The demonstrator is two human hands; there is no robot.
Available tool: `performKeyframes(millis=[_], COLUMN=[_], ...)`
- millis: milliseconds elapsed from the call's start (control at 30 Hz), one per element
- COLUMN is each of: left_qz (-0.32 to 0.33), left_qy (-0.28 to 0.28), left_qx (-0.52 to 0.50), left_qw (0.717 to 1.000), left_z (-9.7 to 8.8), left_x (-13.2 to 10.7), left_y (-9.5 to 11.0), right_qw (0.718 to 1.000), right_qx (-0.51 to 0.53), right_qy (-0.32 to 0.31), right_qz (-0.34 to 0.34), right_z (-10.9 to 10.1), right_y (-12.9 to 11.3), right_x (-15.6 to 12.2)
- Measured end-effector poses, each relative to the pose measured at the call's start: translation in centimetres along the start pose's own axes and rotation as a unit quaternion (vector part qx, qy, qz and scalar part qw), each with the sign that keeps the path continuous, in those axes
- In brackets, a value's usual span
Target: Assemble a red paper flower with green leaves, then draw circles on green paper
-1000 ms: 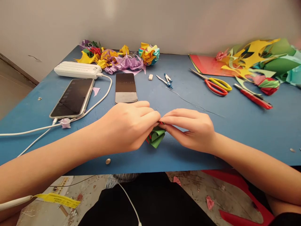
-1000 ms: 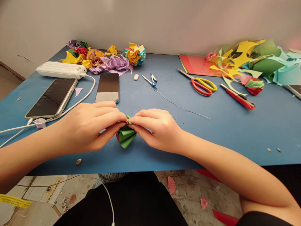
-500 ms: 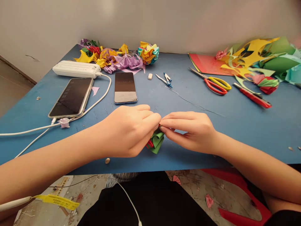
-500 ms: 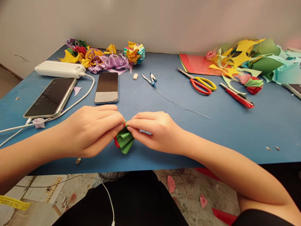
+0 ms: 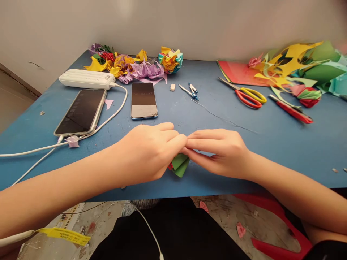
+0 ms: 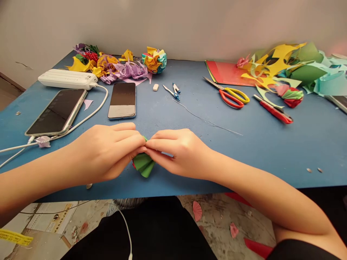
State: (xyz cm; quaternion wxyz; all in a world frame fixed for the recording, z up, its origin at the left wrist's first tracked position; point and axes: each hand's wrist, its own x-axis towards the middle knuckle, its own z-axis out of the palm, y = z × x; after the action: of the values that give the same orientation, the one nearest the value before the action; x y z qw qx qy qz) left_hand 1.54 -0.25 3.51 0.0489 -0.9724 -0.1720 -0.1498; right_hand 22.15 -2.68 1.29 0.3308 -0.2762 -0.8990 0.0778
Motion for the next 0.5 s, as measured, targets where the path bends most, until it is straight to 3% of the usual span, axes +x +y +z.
performKeyframes(millis=[133, 233, 400, 500], left_qz=[0.015, -0.019, -0.140, -0.148], left_qy=[0.026, 0.036, -0.029, -0.042], left_qx=[0.021, -0.001, -0.118, -0.143], left_qw=[0.999, 0.999, 0.983, 0.978], left_z=[0.3, 0.4, -0.3, -0.9], left_x=[0.1, 0.1, 0.2, 0.2], left_y=[0.1, 0.5, 1.2, 1.3], right_qw=[0.997, 0.992, 0.979, 0.984], right_qx=[-0.061, -0.123, -0.199, -0.171], right_qy=[-0.029, -0.013, 0.025, 0.027], right_qz=[-0.045, -0.039, -0.043, -0.030], right_z=[-0.3, -0.1, 0.4, 0.0], right_y=[0.1, -0.3, -1.0, -1.1], right_x=[-0.2, -0.5, -0.9, -0.7])
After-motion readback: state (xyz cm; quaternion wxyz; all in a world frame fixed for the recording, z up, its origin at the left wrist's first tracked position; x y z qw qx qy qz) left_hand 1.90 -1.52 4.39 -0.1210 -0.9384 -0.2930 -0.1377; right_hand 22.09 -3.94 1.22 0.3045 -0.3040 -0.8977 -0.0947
